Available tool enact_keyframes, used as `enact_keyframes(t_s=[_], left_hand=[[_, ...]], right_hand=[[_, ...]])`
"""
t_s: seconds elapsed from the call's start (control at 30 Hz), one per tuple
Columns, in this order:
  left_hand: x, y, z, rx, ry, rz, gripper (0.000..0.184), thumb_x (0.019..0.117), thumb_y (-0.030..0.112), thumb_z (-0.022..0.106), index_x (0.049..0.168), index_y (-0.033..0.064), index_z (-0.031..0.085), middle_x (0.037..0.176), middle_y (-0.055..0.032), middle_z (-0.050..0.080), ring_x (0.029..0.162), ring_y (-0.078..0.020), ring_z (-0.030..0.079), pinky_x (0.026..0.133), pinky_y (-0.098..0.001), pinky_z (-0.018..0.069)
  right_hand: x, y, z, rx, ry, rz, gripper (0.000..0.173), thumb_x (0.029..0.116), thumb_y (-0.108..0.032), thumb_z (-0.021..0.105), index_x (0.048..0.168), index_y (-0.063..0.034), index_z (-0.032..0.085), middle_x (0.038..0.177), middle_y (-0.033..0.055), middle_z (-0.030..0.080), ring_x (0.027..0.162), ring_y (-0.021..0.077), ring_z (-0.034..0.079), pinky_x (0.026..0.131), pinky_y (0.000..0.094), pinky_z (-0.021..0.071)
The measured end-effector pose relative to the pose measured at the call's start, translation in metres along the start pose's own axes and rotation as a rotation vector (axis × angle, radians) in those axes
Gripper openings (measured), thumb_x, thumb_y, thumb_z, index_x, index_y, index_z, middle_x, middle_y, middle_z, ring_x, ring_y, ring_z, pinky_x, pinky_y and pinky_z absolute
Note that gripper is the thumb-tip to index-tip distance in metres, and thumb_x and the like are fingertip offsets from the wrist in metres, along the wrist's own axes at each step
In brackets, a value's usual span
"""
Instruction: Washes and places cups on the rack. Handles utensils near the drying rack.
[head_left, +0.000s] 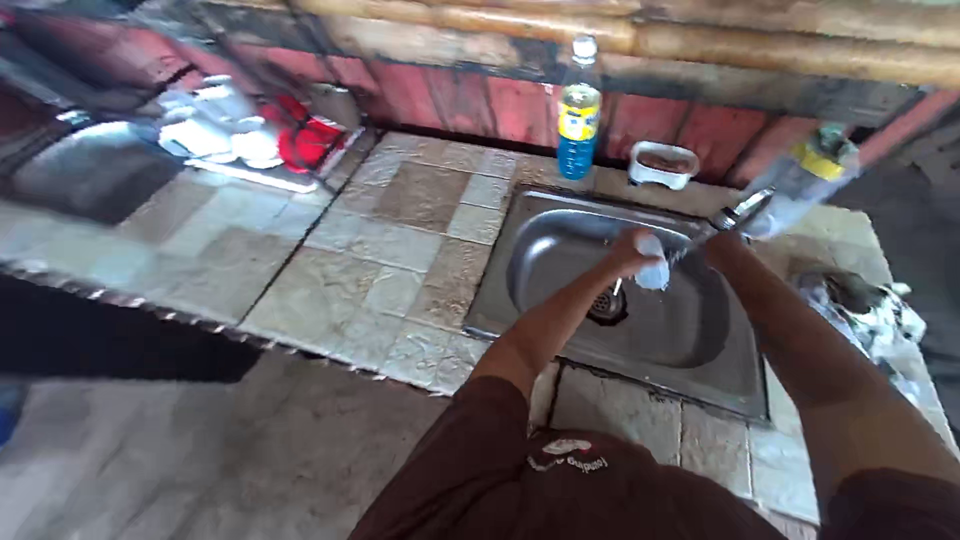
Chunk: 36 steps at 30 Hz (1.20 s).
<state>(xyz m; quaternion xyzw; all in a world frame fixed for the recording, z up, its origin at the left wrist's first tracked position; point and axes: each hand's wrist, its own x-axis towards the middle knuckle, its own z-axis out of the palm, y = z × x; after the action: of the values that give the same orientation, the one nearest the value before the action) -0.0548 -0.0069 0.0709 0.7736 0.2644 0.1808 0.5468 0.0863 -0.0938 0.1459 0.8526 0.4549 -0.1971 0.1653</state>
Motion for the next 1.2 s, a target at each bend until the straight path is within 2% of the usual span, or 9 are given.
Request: enact_keyframes(t_s=[0.03, 0.13, 0.33, 0.67, 0.77, 0.87, 0.93, 1.03, 1.2], left_hand=[[-0.014, 0.010, -0.004, 0.158, -0.008, 0.011, 0.066, 0.0867, 0.010, 0.081, 0.145, -0.0018, 0.052, 0.146, -0.0261, 0.052, 0.134, -0.0382, 0.051, 0.112, -0.0494, 0.0424], [-0.031, -0.003, 0.000, 0.349, -0.004, 0.089, 0.071, 0.0822, 0.007, 0.084, 0.145, -0.0014, 0.052, 0.150, -0.0257, 0.048, 0.138, -0.0388, 0.048, 0.114, -0.0486, 0.0414], [-0.118, 0.030, -0.030, 0.425, 0.089, -0.095, 0.067, 0.0891, 0.004, 0.076, 0.150, 0.0017, 0.048, 0.157, -0.0227, 0.041, 0.140, -0.0382, 0.046, 0.116, -0.0478, 0.0380], [-0.207, 0.010, -0.066, 0.488, 0.455, 0.042, 0.060, 0.0872, 0.002, 0.074, 0.144, -0.0011, 0.054, 0.149, -0.0262, 0.050, 0.134, -0.0387, 0.054, 0.112, -0.0474, 0.0437], [-0.222, 0.006, -0.088, 0.457, 0.496, 0.011, 0.060, 0.0878, 0.006, 0.076, 0.144, 0.0003, 0.054, 0.148, -0.0266, 0.050, 0.131, -0.0388, 0.056, 0.110, -0.0503, 0.0457], [-0.245, -0.003, -0.115, 0.424, 0.591, 0.084, 0.058, 0.0856, 0.007, 0.079, 0.139, -0.0021, 0.058, 0.143, -0.0271, 0.053, 0.126, -0.0384, 0.059, 0.106, -0.0510, 0.0495], [-0.272, -0.008, -0.139, 0.420, 0.668, 0.146, 0.058, 0.0843, 0.006, 0.080, 0.137, -0.0044, 0.059, 0.142, -0.0274, 0.054, 0.126, -0.0375, 0.059, 0.105, -0.0505, 0.0503], [-0.337, -0.021, -0.188, 0.424, 0.768, 0.187, 0.061, 0.0819, 0.005, 0.082, 0.137, -0.0039, 0.059, 0.140, -0.0260, 0.056, 0.126, -0.0347, 0.060, 0.106, -0.0468, 0.0504], [-0.465, -0.064, -0.279, 0.498, 0.858, 0.070, 0.071, 0.0823, 0.012, 0.085, 0.145, 0.0003, 0.053, 0.145, -0.0238, 0.053, 0.129, -0.0345, 0.058, 0.107, -0.0500, 0.0497]], right_hand=[[0.031, 0.024, 0.047, 0.121, 0.454, -0.155, 0.034, 0.1042, -0.007, 0.049, 0.119, 0.0205, 0.062, 0.122, 0.0447, 0.059, 0.118, 0.0612, 0.055, 0.103, 0.0717, 0.0375], [0.100, 0.037, 0.040, 0.026, 0.155, -0.113, 0.045, 0.1068, -0.015, 0.050, 0.145, 0.0086, 0.048, 0.151, 0.0350, 0.043, 0.143, 0.0520, 0.037, 0.116, 0.0688, 0.0267], [0.102, 0.029, 0.049, -0.103, 0.310, -0.230, 0.041, 0.1066, -0.007, 0.045, 0.141, 0.0150, 0.048, 0.147, 0.0373, 0.047, 0.139, 0.0522, 0.044, 0.112, 0.0670, 0.0336], [0.080, -0.003, 0.041, -0.342, 0.225, -0.154, 0.039, 0.0985, -0.014, 0.063, 0.122, 0.0167, 0.060, 0.130, 0.0375, 0.058, 0.126, 0.0521, 0.055, 0.099, 0.0667, 0.0446], [0.000, -0.080, -0.001, 0.002, 0.066, -0.620, 0.067, 0.0933, -0.025, 0.077, 0.144, 0.0093, 0.049, 0.140, 0.0363, 0.053, 0.132, 0.0513, 0.050, 0.109, 0.0656, 0.0386], [-0.091, -0.180, -0.008, 0.195, -0.044, -0.969, 0.091, 0.0885, -0.022, 0.082, 0.158, -0.0001, 0.027, 0.159, 0.0244, 0.037, 0.146, 0.0345, 0.040, 0.120, 0.0461, 0.0345], [-0.114, -0.235, 0.016, 0.348, 0.153, -1.223, 0.087, 0.0812, -0.019, 0.085, 0.150, 0.0092, 0.038, 0.147, 0.0325, 0.048, 0.138, 0.0402, 0.048, 0.117, 0.0483, 0.0387], [-0.200, -0.316, 0.005, 0.145, 0.052, -1.062, 0.078, 0.0925, -0.012, 0.076, 0.155, 0.0036, 0.032, 0.154, 0.0253, 0.045, 0.145, 0.0353, 0.043, 0.120, 0.0481, 0.0345], [-0.179, -0.478, 0.071, 0.349, 0.296, -1.456, 0.080, 0.0763, -0.015, 0.089, 0.144, 0.0044, 0.051, 0.140, 0.0263, 0.058, 0.131, 0.0403, 0.056, 0.112, 0.0561, 0.0435]])
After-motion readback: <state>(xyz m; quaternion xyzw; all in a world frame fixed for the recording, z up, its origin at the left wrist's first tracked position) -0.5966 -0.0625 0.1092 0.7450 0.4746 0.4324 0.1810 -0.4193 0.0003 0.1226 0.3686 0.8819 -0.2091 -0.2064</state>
